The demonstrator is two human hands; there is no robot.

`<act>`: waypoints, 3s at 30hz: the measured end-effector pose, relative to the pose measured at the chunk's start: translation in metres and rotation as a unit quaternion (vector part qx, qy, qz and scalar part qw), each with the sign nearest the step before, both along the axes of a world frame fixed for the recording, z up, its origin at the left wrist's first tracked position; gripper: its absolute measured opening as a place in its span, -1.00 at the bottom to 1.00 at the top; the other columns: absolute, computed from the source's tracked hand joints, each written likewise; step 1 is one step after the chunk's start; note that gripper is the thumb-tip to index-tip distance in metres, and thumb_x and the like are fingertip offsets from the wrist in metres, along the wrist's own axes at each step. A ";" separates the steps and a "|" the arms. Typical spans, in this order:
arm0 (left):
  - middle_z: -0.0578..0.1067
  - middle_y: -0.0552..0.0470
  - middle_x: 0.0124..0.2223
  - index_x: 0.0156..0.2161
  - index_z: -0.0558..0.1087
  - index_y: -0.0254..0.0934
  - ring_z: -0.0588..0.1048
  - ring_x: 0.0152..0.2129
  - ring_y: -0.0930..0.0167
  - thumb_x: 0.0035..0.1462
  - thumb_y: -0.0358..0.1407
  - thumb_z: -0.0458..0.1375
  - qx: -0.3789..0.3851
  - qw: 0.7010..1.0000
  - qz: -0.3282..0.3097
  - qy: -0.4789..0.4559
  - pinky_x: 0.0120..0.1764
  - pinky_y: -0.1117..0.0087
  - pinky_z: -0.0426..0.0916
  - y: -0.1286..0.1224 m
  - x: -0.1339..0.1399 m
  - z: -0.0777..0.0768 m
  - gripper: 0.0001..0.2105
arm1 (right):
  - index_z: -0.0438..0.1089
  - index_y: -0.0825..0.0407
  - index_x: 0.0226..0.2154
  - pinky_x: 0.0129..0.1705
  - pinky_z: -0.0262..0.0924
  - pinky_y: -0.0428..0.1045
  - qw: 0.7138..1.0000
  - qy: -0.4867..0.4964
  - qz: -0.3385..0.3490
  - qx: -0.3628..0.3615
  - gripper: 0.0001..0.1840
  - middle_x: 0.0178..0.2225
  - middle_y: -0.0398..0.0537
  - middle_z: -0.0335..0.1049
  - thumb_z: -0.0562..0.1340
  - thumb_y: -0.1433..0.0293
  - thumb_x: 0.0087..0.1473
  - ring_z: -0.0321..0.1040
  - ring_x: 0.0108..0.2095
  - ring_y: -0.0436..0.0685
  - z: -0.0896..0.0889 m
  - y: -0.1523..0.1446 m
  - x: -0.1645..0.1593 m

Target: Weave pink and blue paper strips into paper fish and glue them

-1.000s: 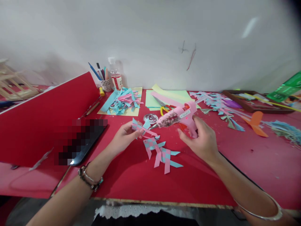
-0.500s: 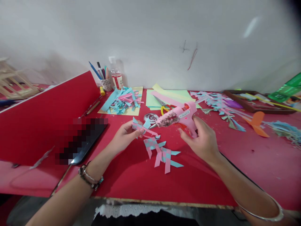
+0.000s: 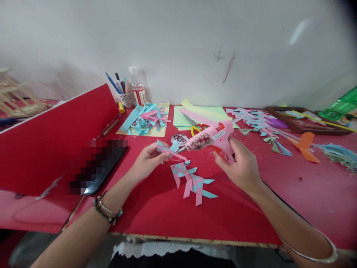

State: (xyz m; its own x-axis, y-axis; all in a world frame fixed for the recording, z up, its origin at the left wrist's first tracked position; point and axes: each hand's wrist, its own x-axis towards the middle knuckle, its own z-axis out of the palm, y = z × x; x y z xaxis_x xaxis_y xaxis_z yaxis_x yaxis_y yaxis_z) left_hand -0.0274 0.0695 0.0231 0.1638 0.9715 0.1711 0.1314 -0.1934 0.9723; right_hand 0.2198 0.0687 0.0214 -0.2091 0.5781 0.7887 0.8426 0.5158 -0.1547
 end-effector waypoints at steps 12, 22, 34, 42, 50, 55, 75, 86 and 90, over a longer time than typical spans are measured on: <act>0.38 0.14 -0.50 -0.50 0.34 -0.27 0.37 -0.50 0.50 -0.22 -0.15 0.23 -0.006 1.000 0.014 -0.028 -0.36 0.46 0.28 0.002 0.002 0.003 -0.76 | 0.22 0.06 -0.23 -0.48 0.25 0.00 1.000 -0.008 -0.003 0.001 -0.72 -0.43 0.00 0.38 0.13 0.31 -0.05 0.35 -0.44 0.13 -0.001 0.001 0.002; 0.41 0.13 -0.48 -0.49 0.35 -0.26 0.39 -0.49 0.49 -0.20 -0.20 0.22 0.000 0.999 0.012 -0.045 -0.36 0.46 0.29 0.004 -0.001 0.001 -0.80 | 0.23 0.07 -0.23 -0.51 0.24 -0.01 1.000 -0.012 -0.005 0.008 -0.72 -0.44 -0.01 0.39 0.14 0.33 -0.06 0.35 -0.46 0.12 0.000 0.001 0.003; 0.42 0.13 -0.45 -0.45 0.36 -0.26 0.40 -0.47 0.50 -0.16 -0.22 0.22 -0.004 0.998 0.019 -0.057 -0.34 0.47 0.29 0.006 -0.006 -0.004 -0.82 | 0.24 0.09 -0.26 -0.53 0.23 -0.04 1.000 -0.015 0.000 0.026 -0.76 -0.44 0.01 0.39 0.15 0.36 -0.06 0.36 -0.46 0.11 0.002 0.000 0.001; 0.40 0.12 -0.46 -0.49 0.37 -0.27 0.38 -0.47 0.51 -0.16 -0.24 0.22 0.007 0.997 0.020 -0.071 -0.35 0.49 0.30 0.007 -0.005 -0.005 -0.84 | 0.24 0.09 -0.24 -0.51 0.22 -0.04 1.000 -0.004 0.007 0.022 -0.73 -0.42 0.02 0.39 0.15 0.35 -0.06 0.35 -0.43 0.12 0.001 0.002 0.003; 0.40 0.12 -0.46 -0.50 0.37 -0.27 0.38 -0.47 0.51 -0.13 -0.25 0.21 0.020 0.997 0.020 -0.076 -0.34 0.50 0.29 0.008 -0.007 -0.006 -0.86 | 0.25 0.08 -0.27 -0.50 0.21 -0.03 1.000 -0.006 0.008 0.007 -0.77 -0.44 0.02 0.39 0.13 0.36 -0.05 0.35 -0.43 0.12 0.003 0.001 0.003; 0.43 0.11 -0.45 -0.47 0.39 -0.27 0.39 -0.46 0.50 -0.14 -0.22 0.22 0.014 0.996 0.041 -0.080 -0.32 0.48 0.30 0.011 -0.009 -0.011 -0.84 | 0.25 0.07 -0.24 -0.46 0.23 -0.02 1.000 -0.003 0.005 -0.003 -0.74 -0.40 0.03 0.40 0.13 0.34 -0.06 0.36 -0.40 0.13 0.003 0.001 0.004; 0.35 0.18 -0.54 -0.50 0.37 -0.30 0.29 -0.59 0.59 -0.18 -0.19 0.24 -0.053 0.982 0.094 -0.156 -0.46 0.56 0.21 0.015 -0.007 -0.011 -0.78 | 0.29 0.04 -0.19 -0.45 0.10 -0.03 0.903 -0.079 -0.214 -0.364 -0.50 -0.39 0.03 0.39 0.07 0.06 -0.11 0.33 -0.38 0.21 -0.004 0.044 0.084; 0.21 0.21 -0.61 -0.54 0.29 -0.31 0.15 -0.65 0.61 -0.13 -0.18 0.20 -0.039 0.990 0.085 -0.105 -0.56 0.57 0.08 0.013 -0.006 -0.007 -0.75 | 0.39 0.03 -0.50 -0.55 -0.02 -0.04 0.914 -0.149 -0.241 -0.290 -0.58 -0.47 0.07 0.39 0.09 0.02 -0.13 0.28 -0.53 0.14 -0.004 0.045 0.109; 0.22 0.19 -0.60 -0.54 0.26 -0.31 0.17 -0.64 0.59 -0.11 -0.17 0.18 -0.043 0.992 0.083 -0.081 -0.55 0.56 0.10 0.010 -0.005 -0.005 -0.75 | 0.34 0.05 -0.56 -0.52 -0.05 -0.04 0.960 -0.077 -0.252 -0.097 -0.64 -0.54 -0.02 0.33 0.08 0.12 -0.04 0.21 -0.55 0.07 0.007 0.033 0.073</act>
State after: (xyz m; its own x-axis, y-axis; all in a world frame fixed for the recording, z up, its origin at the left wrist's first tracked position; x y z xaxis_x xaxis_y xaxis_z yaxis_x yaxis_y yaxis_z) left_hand -0.0321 0.0795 0.0181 -0.0232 0.9950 0.0975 -0.0045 -0.0976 0.9952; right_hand 0.2925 0.1018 0.0283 0.0302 0.7692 0.6382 0.9982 0.0104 -0.0597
